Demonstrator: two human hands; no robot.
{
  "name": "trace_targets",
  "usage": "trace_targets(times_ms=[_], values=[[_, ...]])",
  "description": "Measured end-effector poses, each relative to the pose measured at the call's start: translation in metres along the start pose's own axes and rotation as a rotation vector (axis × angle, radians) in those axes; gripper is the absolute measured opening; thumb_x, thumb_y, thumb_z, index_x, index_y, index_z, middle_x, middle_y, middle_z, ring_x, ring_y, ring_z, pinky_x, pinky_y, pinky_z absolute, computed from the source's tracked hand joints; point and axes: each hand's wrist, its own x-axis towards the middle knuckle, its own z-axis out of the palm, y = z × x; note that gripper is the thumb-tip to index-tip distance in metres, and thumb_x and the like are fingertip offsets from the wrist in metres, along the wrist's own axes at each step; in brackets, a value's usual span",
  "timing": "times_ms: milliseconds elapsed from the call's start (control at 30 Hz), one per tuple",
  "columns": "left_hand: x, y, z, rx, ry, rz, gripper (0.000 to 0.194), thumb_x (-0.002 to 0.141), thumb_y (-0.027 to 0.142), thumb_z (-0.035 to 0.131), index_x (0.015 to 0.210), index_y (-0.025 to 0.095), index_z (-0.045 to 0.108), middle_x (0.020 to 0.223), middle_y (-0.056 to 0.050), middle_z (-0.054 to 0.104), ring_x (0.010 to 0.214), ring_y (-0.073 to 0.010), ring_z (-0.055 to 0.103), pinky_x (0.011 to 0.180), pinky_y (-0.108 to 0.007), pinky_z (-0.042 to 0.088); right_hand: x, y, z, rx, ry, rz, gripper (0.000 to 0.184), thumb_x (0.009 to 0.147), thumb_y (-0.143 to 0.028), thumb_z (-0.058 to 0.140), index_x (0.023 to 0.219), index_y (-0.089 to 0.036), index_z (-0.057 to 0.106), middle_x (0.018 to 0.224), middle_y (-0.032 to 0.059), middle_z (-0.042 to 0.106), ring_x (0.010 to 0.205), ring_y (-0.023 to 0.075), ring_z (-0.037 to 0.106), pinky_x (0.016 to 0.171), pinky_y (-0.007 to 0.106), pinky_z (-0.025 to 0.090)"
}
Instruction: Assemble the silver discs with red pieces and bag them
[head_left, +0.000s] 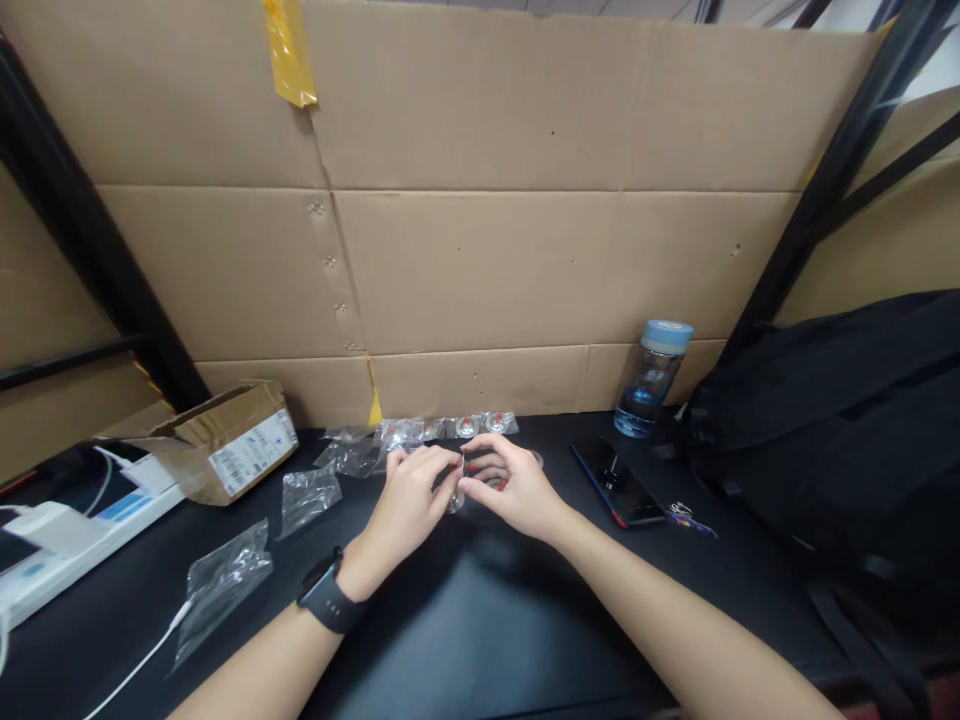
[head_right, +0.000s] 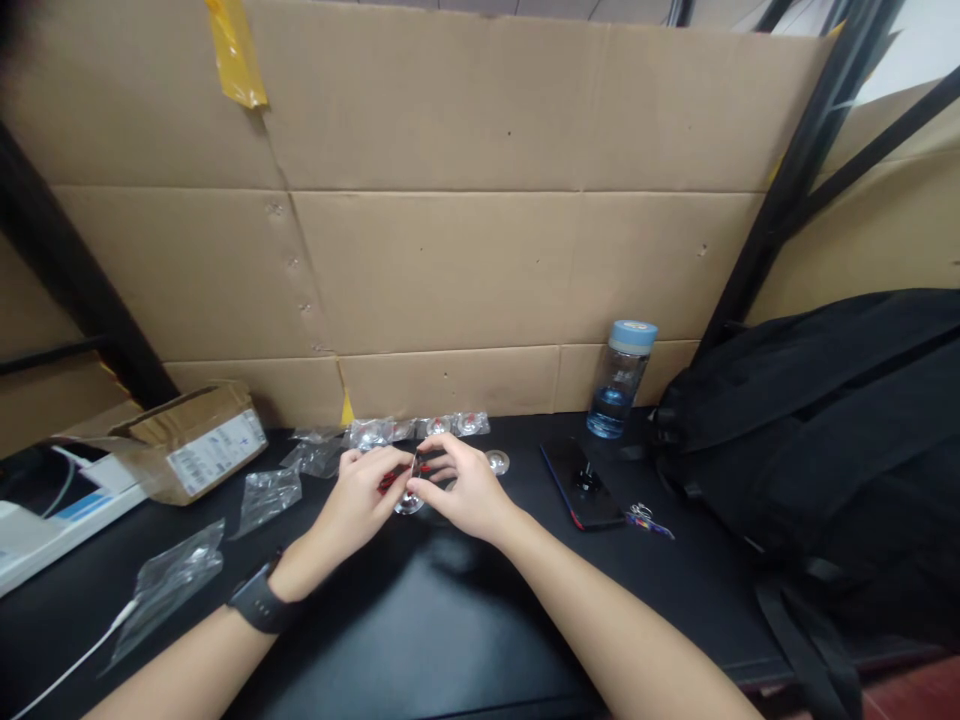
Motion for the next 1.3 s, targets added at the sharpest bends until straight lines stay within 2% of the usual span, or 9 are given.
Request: trace_targets(times_ms=[133, 200, 333, 500, 633, 767, 967, 1300], values=[[0.001, 0.002, -0.002, 0.001, 0.029, -0.008, 0.015, 0.100, 0.028, 0.051, 0.096, 0.024, 0.064, 0.092, -0.001, 0.074, 0.086, -0.0204, 0.064, 0.080, -0.036, 0.031, 0.001, 0.000, 0.001, 0.025, 0.025, -0.027, 0.025, 0.094, -0.041, 0.064, 0.109, -0.021, 0.065, 0.109, 0.0072, 0.072, 0.094, 0.0203, 0.074, 0.084, 0.033, 0.061], [0.001, 0.002, -0.002, -0.007, 0.040, -0.015, 0.016, 0.100, 0.030, 0.050, 0.096, 0.024, 0.064, 0.092, -0.002, 0.074, 0.087, -0.0213, 0.064, 0.081, -0.037, 0.032, 0.002, 0.001, 0.000, 0.007, 0.038, -0.040, 0.024, 0.097, -0.041, 0.059, 0.107, -0.021, 0.067, 0.108, 0.0072, 0.073, 0.094, 0.0205, 0.074, 0.085, 0.034, 0.060], [0.001, 0.002, -0.001, -0.019, 0.064, -0.025, 0.016, 0.100, 0.030, 0.050, 0.098, 0.025, 0.065, 0.095, -0.003, 0.074, 0.091, -0.0225, 0.065, 0.082, -0.037, 0.033, 0.003, 0.001, -0.003, -0.033, 0.035, -0.074, 0.019, 0.093, -0.035, 0.064, 0.106, -0.021, 0.068, 0.103, 0.0061, 0.074, 0.092, 0.0208, 0.073, 0.085, 0.034, 0.060], [0.000, 0.003, -0.002, -0.037, 0.070, -0.012, 0.017, 0.101, 0.032, 0.050, 0.095, 0.024, 0.064, 0.095, -0.002, 0.074, 0.091, -0.0221, 0.065, 0.082, -0.037, 0.033, 0.006, -0.005, -0.011, -0.250, 0.035, -0.133, 0.012, 0.094, -0.029, 0.063, 0.091, -0.021, 0.071, 0.091, 0.0042, 0.072, 0.081, 0.0184, 0.068, 0.071, 0.029, 0.055], [0.001, 0.006, -0.004, -0.051, 0.049, -0.010, 0.018, 0.102, 0.032, 0.049, 0.095, 0.024, 0.064, 0.095, -0.001, 0.073, 0.091, -0.0212, 0.064, 0.082, -0.036, 0.033, 0.006, -0.007, -0.014, -0.320, -0.019, -0.158, 0.011, 0.095, -0.027, 0.060, 0.091, -0.021, 0.069, 0.095, 0.0048, 0.070, 0.084, 0.0183, 0.066, 0.068, 0.028, 0.052], [0.003, 0.005, -0.007, -0.084, 0.049, -0.064, 0.024, 0.105, 0.034, 0.040, 0.101, 0.024, 0.062, 0.103, -0.003, 0.071, 0.100, -0.0218, 0.063, 0.087, -0.037, 0.033, 0.003, -0.006, -0.017, -0.437, -0.101, -0.207, 0.005, 0.094, -0.021, 0.060, 0.093, -0.022, 0.065, 0.099, 0.0055, 0.068, 0.088, 0.0192, 0.064, 0.074, 0.029, 0.051], [0.002, 0.005, -0.006, -0.096, -0.075, 0.014, 0.019, 0.102, 0.038, 0.049, 0.111, 0.027, 0.063, 0.118, -0.003, 0.068, 0.112, -0.0231, 0.059, 0.093, -0.038, 0.034, 0.001, -0.003, -0.018, -0.514, -0.133, -0.247, 0.007, 0.094, -0.015, 0.056, 0.095, -0.021, 0.059, 0.103, 0.0059, 0.065, 0.092, 0.0190, 0.061, 0.083, 0.031, 0.050], [-0.001, 0.001, -0.001, -0.031, -0.185, 0.044, 0.016, 0.098, 0.031, 0.057, 0.096, 0.032, 0.073, 0.117, 0.002, 0.069, 0.112, -0.0220, 0.057, 0.089, -0.039, 0.033, 0.002, -0.003, -0.017, -0.553, -0.154, -0.306, 0.007, 0.097, -0.015, 0.052, 0.098, -0.021, 0.056, 0.110, 0.0072, 0.061, 0.100, 0.0192, 0.059, 0.089, 0.032, 0.048]])
